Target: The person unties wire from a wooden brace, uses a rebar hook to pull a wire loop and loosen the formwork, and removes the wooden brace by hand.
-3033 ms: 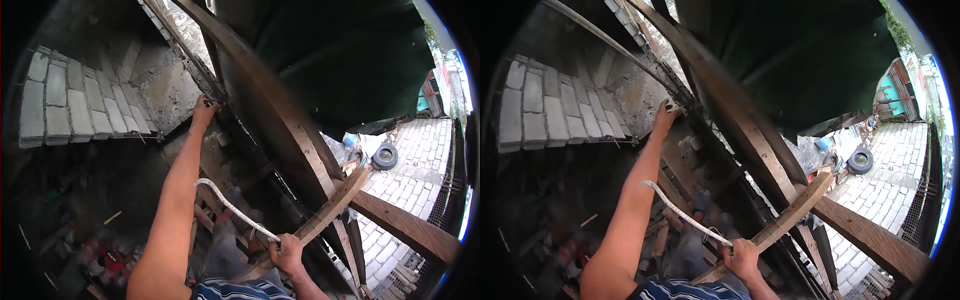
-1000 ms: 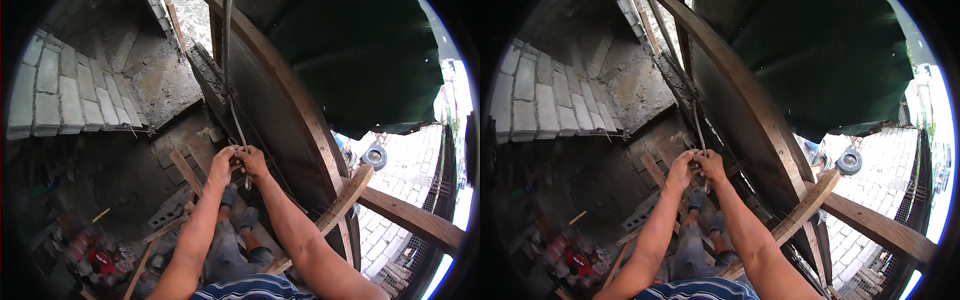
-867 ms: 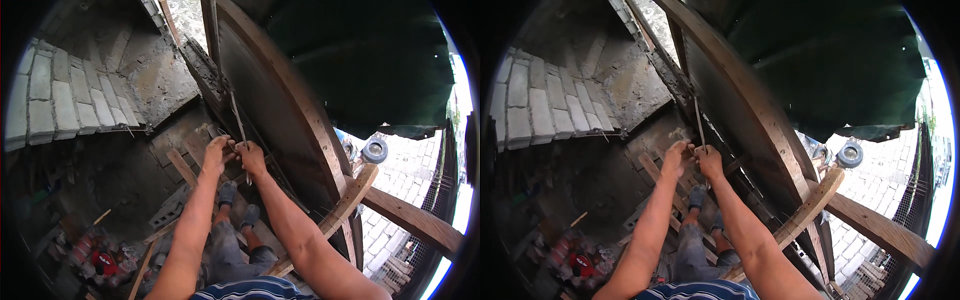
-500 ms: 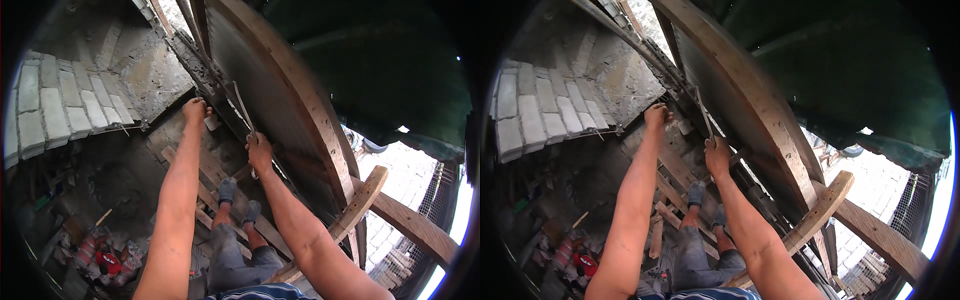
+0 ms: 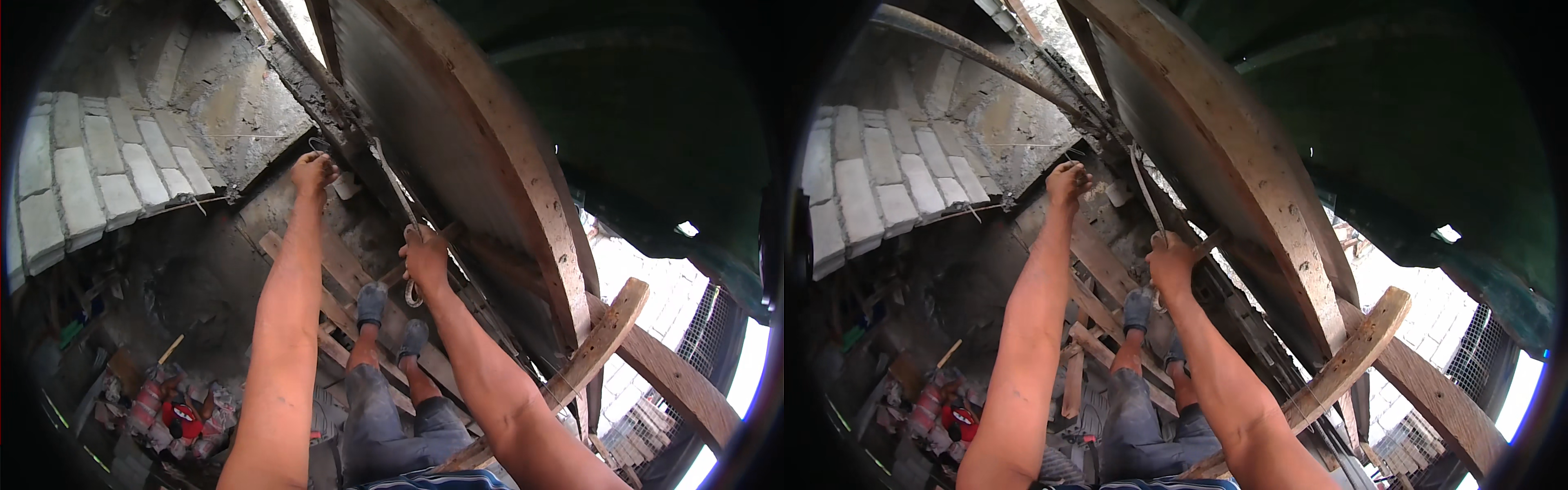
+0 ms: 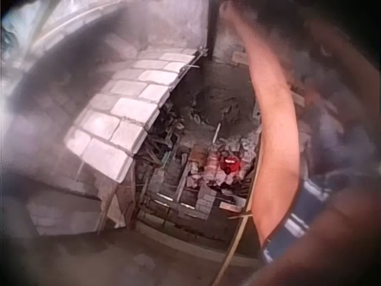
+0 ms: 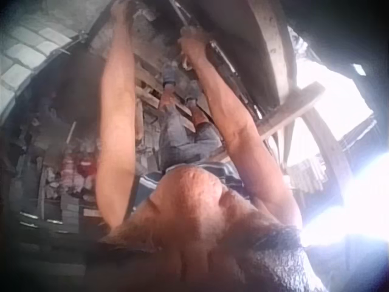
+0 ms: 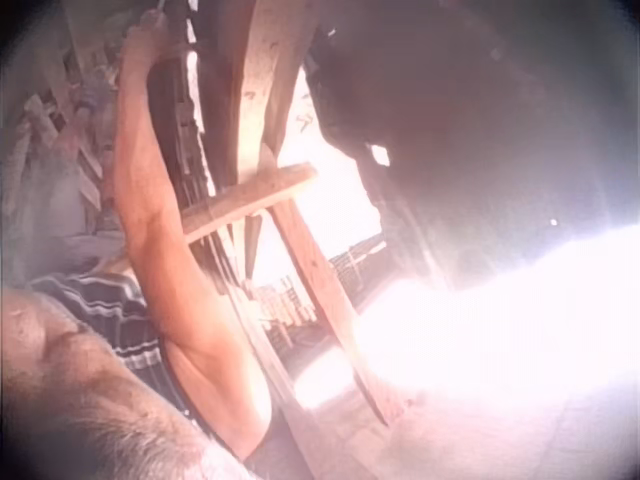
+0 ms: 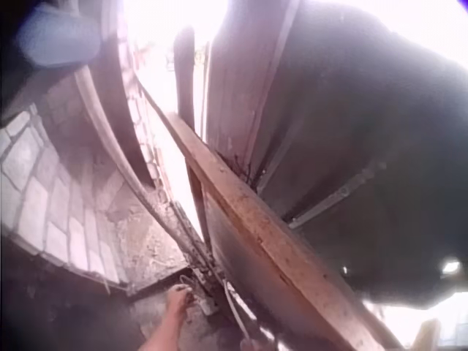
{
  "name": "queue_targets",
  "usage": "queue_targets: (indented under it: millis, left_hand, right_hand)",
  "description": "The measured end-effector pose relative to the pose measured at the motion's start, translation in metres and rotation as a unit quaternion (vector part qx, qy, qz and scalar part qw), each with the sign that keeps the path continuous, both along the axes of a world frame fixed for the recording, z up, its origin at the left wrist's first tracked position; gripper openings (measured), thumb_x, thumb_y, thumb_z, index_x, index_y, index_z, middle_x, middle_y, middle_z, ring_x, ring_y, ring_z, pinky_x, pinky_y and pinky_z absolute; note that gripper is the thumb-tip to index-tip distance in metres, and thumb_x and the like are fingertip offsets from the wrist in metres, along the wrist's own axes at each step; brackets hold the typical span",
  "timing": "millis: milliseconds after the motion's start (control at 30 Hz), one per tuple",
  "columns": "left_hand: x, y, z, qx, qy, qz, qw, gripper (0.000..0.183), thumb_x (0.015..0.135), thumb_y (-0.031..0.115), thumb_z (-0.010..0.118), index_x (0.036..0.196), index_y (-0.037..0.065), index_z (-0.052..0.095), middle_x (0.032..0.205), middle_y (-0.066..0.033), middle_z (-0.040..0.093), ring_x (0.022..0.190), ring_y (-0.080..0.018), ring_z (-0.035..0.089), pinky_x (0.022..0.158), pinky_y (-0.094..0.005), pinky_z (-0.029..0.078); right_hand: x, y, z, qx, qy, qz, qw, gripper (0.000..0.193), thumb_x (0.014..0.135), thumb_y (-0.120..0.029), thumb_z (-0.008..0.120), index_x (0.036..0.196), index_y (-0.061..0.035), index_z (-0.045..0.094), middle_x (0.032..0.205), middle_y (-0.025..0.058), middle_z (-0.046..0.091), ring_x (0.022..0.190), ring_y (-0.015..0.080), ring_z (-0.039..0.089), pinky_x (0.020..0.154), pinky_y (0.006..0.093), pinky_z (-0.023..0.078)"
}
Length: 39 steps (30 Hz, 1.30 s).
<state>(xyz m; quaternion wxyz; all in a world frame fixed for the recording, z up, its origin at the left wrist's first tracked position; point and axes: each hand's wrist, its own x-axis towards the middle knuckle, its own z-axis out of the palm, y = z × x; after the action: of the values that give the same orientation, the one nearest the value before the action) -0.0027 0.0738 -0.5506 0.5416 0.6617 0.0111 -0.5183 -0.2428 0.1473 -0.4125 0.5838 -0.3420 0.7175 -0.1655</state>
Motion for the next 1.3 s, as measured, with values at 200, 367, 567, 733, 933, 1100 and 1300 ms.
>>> queue_targets:
  millis: [200,367,567,733,933,1100,1300]
  left_hand:
    - [0.005,-0.027,0.004,0.004,-0.026,-0.03,0.999,0.015,0.09,0.006,0.067,0.104,0.002,0.064,0.077,-0.0049,0.065,0.061,-0.0183,0.067,0.051,-0.0309,0.054]
    - [0.003,-0.042,-0.005,-0.002,-0.029,-0.042,0.999,0.015,0.09,0.006,0.067,0.105,0.002,0.065,0.078,-0.0055,0.066,0.062,-0.018,0.067,0.055,-0.032,0.055]
    - [0.004,-0.058,-0.032,0.011,-0.069,-0.049,0.996,0.011,0.09,0.007,0.068,0.099,0.0,0.065,0.082,-0.0073,0.067,0.062,-0.0179,0.066,0.054,-0.0325,0.056]
    - [0.014,-0.072,-0.056,-0.044,-0.172,-0.077,0.981,0.012,0.089,0.01,0.07,0.096,0.0,0.069,0.077,-0.0068,0.068,0.063,-0.016,0.065,0.054,-0.0306,0.054]
    - [0.033,-0.068,-0.06,-0.011,-0.177,-0.15,0.973,0.015,0.09,0.009,0.069,0.1,-0.001,0.066,0.076,-0.006,0.065,0.061,-0.0149,0.064,0.054,-0.0262,0.053]
    - [0.029,-0.062,-0.047,-0.025,-0.111,-0.154,0.981,0.016,0.091,0.009,0.069,0.101,-0.002,0.067,0.079,-0.0064,0.067,0.062,-0.0162,0.064,0.056,-0.029,0.054]
    - [0.019,-0.071,-0.031,-0.032,-0.057,-0.116,0.991,0.012,0.091,0.006,0.066,0.098,-0.003,0.064,0.08,-0.0092,0.066,0.061,-0.0182,0.064,0.055,-0.0303,0.055]
  right_hand:
    - [0.015,0.01,0.013,0.033,-0.05,-0.032,0.998,0.03,0.1,-0.025,0.055,0.104,0.0037,0.062,0.067,0.0061,0.058,0.044,0.01,0.047,0.037,0.0273,0.043]
    - [0.005,0.003,0.012,0.06,-0.08,-0.063,0.993,0.03,0.1,-0.027,0.056,0.1,0.0025,0.062,0.067,0.0049,0.057,0.043,0.0099,0.046,0.036,0.0272,0.043]
    - [-0.007,-0.006,0.011,0.074,-0.075,-0.034,0.994,0.03,0.1,-0.027,0.057,0.1,0.0022,0.062,0.067,0.0045,0.057,0.043,0.0092,0.046,0.036,0.027,0.042]
    - [-0.005,0.0,0.004,0.069,-0.078,-0.05,0.993,0.03,0.099,-0.027,0.058,0.1,0.0019,0.063,0.066,0.0041,0.056,0.043,0.0093,0.047,0.037,0.0269,0.042]
    - [-0.021,-0.016,0.003,0.107,-0.071,-0.021,0.992,0.027,0.098,-0.025,0.06,0.107,-0.0001,0.064,0.068,0.0035,0.056,0.044,0.0094,0.047,0.037,0.0272,0.042]
    - [-0.043,-0.048,0.016,0.222,-0.155,-0.086,0.959,0.028,0.097,-0.024,0.063,0.116,-0.0043,0.062,0.074,0.0019,0.056,0.047,0.0066,0.044,0.043,0.0303,0.046]
    - [-0.043,-0.051,0.035,0.231,-0.167,-0.078,0.955,0.029,0.098,-0.023,0.062,0.12,-0.0041,0.061,0.073,0.0017,0.055,0.047,0.0059,0.044,0.043,0.03,0.046]
